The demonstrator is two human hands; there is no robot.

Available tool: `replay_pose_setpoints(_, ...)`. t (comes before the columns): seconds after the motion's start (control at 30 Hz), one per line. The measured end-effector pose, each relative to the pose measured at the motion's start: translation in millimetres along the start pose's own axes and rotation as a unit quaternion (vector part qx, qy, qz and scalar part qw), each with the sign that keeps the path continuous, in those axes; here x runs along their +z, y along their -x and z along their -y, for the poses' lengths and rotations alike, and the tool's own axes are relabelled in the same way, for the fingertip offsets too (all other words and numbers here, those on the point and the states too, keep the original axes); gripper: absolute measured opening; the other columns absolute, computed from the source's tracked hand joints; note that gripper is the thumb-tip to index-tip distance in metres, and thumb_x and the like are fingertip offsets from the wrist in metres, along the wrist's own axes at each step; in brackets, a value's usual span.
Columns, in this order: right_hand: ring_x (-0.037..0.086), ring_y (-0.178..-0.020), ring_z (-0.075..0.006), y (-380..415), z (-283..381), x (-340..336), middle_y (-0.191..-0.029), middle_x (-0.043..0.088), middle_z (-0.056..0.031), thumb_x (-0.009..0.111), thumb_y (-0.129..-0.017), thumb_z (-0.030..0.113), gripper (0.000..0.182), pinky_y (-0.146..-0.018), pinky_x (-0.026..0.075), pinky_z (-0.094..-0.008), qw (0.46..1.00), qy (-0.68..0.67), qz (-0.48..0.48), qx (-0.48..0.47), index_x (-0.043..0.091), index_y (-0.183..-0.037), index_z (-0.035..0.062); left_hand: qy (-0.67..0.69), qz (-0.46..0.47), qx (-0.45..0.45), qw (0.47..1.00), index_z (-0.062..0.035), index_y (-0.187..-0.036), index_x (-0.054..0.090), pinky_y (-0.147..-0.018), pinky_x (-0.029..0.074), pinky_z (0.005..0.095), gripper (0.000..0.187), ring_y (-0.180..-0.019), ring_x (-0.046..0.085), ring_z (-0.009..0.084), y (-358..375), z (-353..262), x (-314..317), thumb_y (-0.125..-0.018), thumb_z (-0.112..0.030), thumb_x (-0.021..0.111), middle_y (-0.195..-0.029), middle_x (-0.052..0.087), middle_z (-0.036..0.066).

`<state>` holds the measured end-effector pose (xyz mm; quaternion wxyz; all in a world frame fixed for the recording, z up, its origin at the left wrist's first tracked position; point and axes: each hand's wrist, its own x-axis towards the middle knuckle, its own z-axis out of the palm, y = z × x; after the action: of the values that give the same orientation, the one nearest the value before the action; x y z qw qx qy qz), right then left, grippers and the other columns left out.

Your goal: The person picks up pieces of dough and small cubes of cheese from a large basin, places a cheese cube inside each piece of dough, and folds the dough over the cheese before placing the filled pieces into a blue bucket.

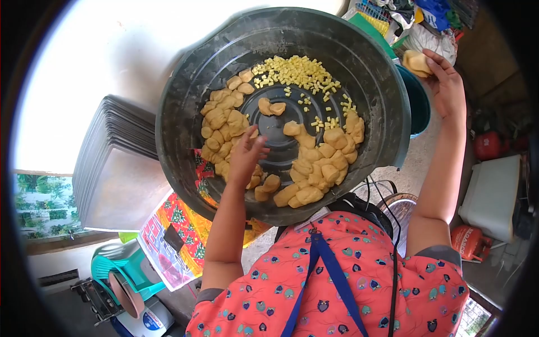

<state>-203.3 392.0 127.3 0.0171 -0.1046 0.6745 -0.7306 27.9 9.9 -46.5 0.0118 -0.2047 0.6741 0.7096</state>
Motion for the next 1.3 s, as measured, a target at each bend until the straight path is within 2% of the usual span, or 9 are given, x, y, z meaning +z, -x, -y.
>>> replay_pose_setpoints(0.07,0.062,-0.094,-0.019,-27.1,-30.2,-39.6,-0.101,0.064,-0.0135,0.055,-0.09,0.025,0.035,-0.083,0.047,-0.0287,0.975,0.212,-0.056,0.028,0.058,-0.116,0.0003,-0.184,0.049,0.109,0.976,-0.0122,-0.14,0.032,-0.085,0.047,0.0363,0.062,-0.104,0.057,0.0247,-4.6,18.0,4.2,-0.087,-0.026,0.061,-0.121,0.054,0.013)
replay_pose_setpoints(0.13,0.062,-0.095,-0.0216,-43.5,-44.5,-55.1,-0.097,0.065,-0.0172,0.055,-0.09,0.025,0.038,-0.083,0.046,-0.0301,0.833,0.546,-0.086,0.016,0.055,-0.118,-0.0004,-0.402,0.125,0.326,0.846,-0.0145,-0.14,0.034,-0.089,0.044,0.0401,0.063,-0.108,0.054,0.0281,-2.6,34.4,15.5,-0.084,-0.022,0.062,-0.122,0.054,0.013)
replay_pose_setpoints(0.27,0.061,-0.101,-0.0288,-50.5,-18.3,2.1,-0.102,0.064,-0.0213,0.057,-0.086,0.033,0.045,-0.087,0.044,-0.0348,0.861,0.501,-0.016,-0.093,0.055,-0.119,0.0016,-0.552,0.186,0.28,0.763,-0.0165,-0.131,0.045,-0.092,0.041,0.042,0.059,-0.108,0.053,0.0332,22.0,30.5,52.7,-0.076,-0.014,0.065,-0.123,0.051,0.014)
replay_pose_setpoints(0.43,0.059,-0.101,-0.033,-60.1,-8.5,128.4,-0.107,0.063,-0.0173,0.058,-0.085,0.034,0.042,-0.088,0.045,-0.0382,0.823,0.513,0.139,-0.2,0.058,-0.115,0.0049,-0.537,0.191,0.165,0.805,-0.0132,-0.108,0.055,-0.091,0.042,0.0387,0.042,-0.107,0.052,0.034,17.2,10.6,57.7,-0.069,-0.007,0.067,-0.121,0.052,0.013)
replay_pose_setpoints(0.47,0.06,-0.099,-0.0329,-63.3,-18.1,149.4,-0.104,0.064,-0.0175,0.059,-0.083,0.031,0.039,-0.086,0.046,-0.0393,0.792,0.531,0.165,-0.252,0.059,-0.112,0.0047,-0.503,0.181,0.182,0.825,-0.0116,-0.103,0.054,-0.088,0.043,0.0379,0.038,-0.105,0.053,0.0321,16.5,9.8,54.8,-0.069,-0.006,0.068,-0.117,0.054,0.011)
replay_pose_setpoints(0.63,0.064,-0.086,-0.0304,-84.4,-96.1,224.2,-0.094,0.067,-0.0169,0.075,-0.071,0.019,0.03,-0.077,0.051,-0.0389,0.648,0.622,0.433,-0.077,0.068,-0.094,0.0007,-0.258,0.064,0.209,0.941,-0.0061,-0.094,0.054,-0.074,0.05,0.034,0.019,-0.089,0.059,0.0233,0.8,41.2,24.9,-0.078,-0.008,0.063,-0.098,0.058,0.007)
replay_pose_setpoints(0.73,0.065,-0.083,-0.0294,-71.2,-156.5,230.0,-0.091,0.068,-0.0164,0.079,-0.065,0.013,0.026,-0.073,0.051,-0.0382,0.664,0.595,0.452,-0.008,0.07,-0.087,0.0016,0.122,-0.094,0.091,0.984,-0.0041,-0.091,0.053,-0.075,0.048,0.0295,0.016,-0.082,0.059,0.0135,-0.5,2.0,21.3,-0.082,-0.009,0.066,-0.099,0.06,0.004)
replay_pose_setpoints(0.83,0.064,-0.086,-0.028,-51.6,-201.7,230.6,-0.088,0.067,-0.0127,0.076,-0.067,0.014,0.023,-0.073,0.05,-0.0385,0.673,0.595,0.439,-0.017,0.068,-0.087,0.0057,0.24,-0.068,0.042,0.968,-0.0033,-0.098,0.056,-0.071,0.049,0.0272,0.018,-0.078,0.059,0.0122,-9.8,2.6,-1.1,-0.086,-0.015,0.063,-0.096,0.061,0.004)
replay_pose_setpoints(1.3,0.062,-0.096,-0.0309,-21.3,-207.1,232.9,-0.102,0.065,-0.0143,0.061,-0.078,0.01,0.02,-0.078,0.051,-0.0403,0.697,0.623,0.356,-0.004,0.067,-0.096,0.0066,0.266,-0.1,-0.02,0.959,-0.001,-0.095,0.059,-0.058,0.051,0.0262,0.028,-0.067,0.059,0.0123,-7.7,3.0,-1.6,-0.089,-0.028,0.061,-0.079,0.061,0.004)
